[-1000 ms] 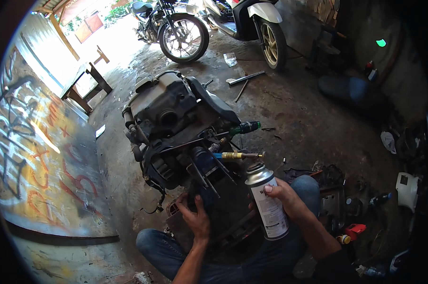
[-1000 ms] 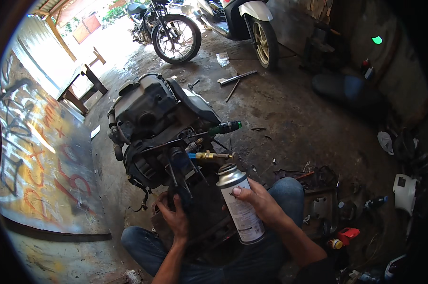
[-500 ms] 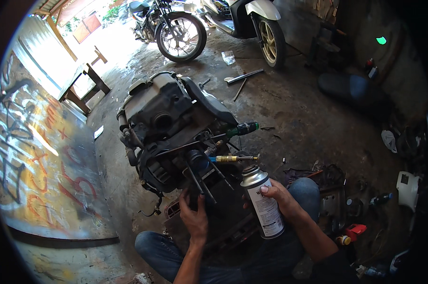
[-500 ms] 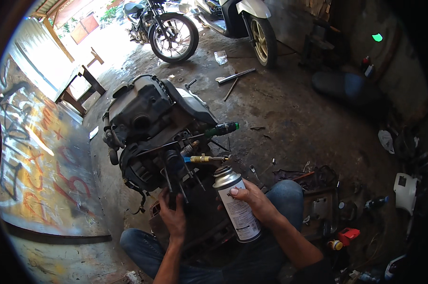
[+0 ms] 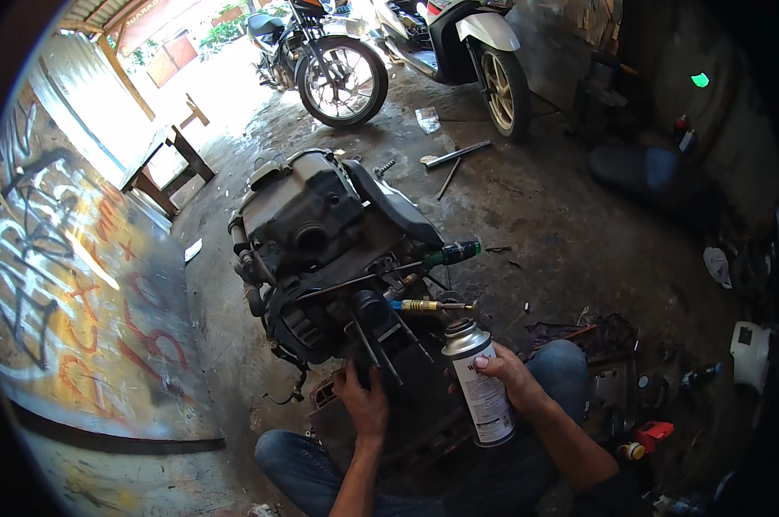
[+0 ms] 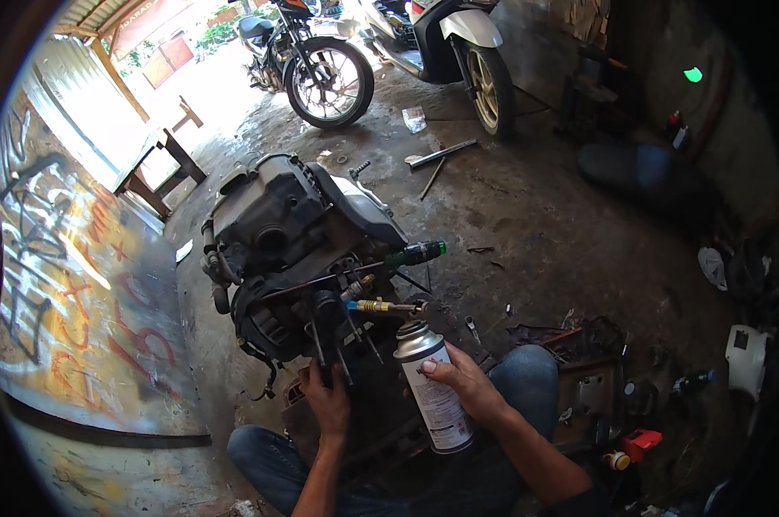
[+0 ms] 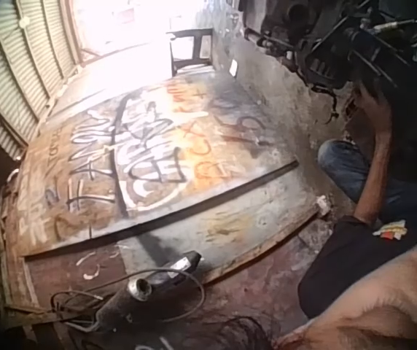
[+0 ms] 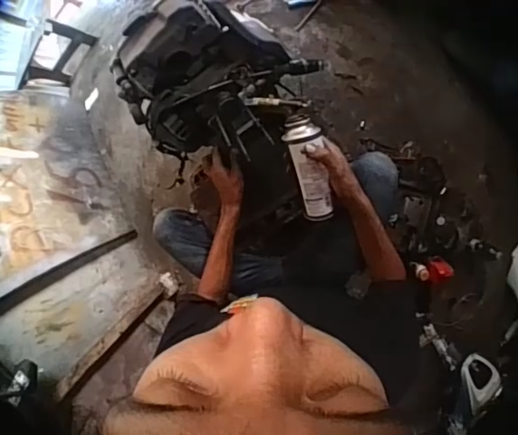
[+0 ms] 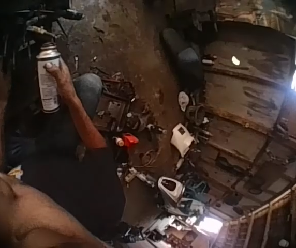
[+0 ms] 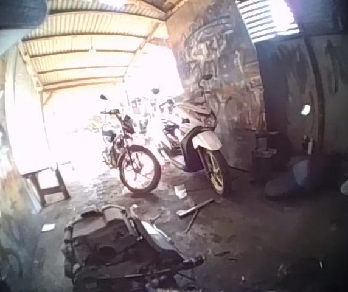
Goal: Apply heat with a blowtorch to motorcycle engine components during a repair or disassembly process.
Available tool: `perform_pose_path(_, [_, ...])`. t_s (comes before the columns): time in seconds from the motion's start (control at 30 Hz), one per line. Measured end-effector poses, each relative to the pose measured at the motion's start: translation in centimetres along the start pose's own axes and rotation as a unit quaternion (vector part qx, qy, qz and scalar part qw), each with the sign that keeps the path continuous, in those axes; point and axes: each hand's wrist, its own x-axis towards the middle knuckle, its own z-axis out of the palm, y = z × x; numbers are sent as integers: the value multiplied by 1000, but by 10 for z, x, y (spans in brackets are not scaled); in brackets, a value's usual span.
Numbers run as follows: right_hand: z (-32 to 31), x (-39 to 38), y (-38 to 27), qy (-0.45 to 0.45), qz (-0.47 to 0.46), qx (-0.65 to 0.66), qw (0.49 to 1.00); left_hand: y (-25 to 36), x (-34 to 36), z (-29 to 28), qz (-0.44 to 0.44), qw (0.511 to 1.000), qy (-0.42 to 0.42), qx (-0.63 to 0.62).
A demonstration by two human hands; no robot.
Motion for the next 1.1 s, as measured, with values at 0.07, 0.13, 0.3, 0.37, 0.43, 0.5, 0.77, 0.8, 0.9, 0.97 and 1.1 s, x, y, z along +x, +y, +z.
perform_pose_path(0.07, [1,1,-1,-7,-5,-2,1000,-6,-1,4,-16,1000,3,20])
perform_pose_path(0.13, [2,2,0,-7,-7,-5,1000,-4,0,7,-27,1000,8,7])
perform_pose_path(0.3, [-2,3,3,0,-9,-17,1000,4,-3,15,-48,998,31,23])
perform_pose_path(0.37, [1,3,1,11,-6,-31,999,-1,-4,16,-23,998,40,31])
perform_pose_path(0.43, [4,2,1,18,-9,-40,999,-7,-5,21,1,997,61,51])
perform_pose_path(0.5, [5,3,2,26,-15,-51,998,-9,-5,23,26,994,81,69])
perform_pose_path(0.77, [1,10,9,60,-12,-89,994,5,0,23,2,997,66,48])
perform_pose_path(0.8, [2,9,7,60,-11,-90,994,4,0,24,1,997,66,47])
perform_pose_path(0.9, [7,9,4,49,-8,-74,996,4,1,22,19,995,82,56])
perform_pose_path(0.97, [9,9,4,44,-8,-73,996,8,1,18,18,996,65,61])
perform_pose_path(1.1, [8,8,4,28,-23,-53,998,6,0,15,15,997,45,59])
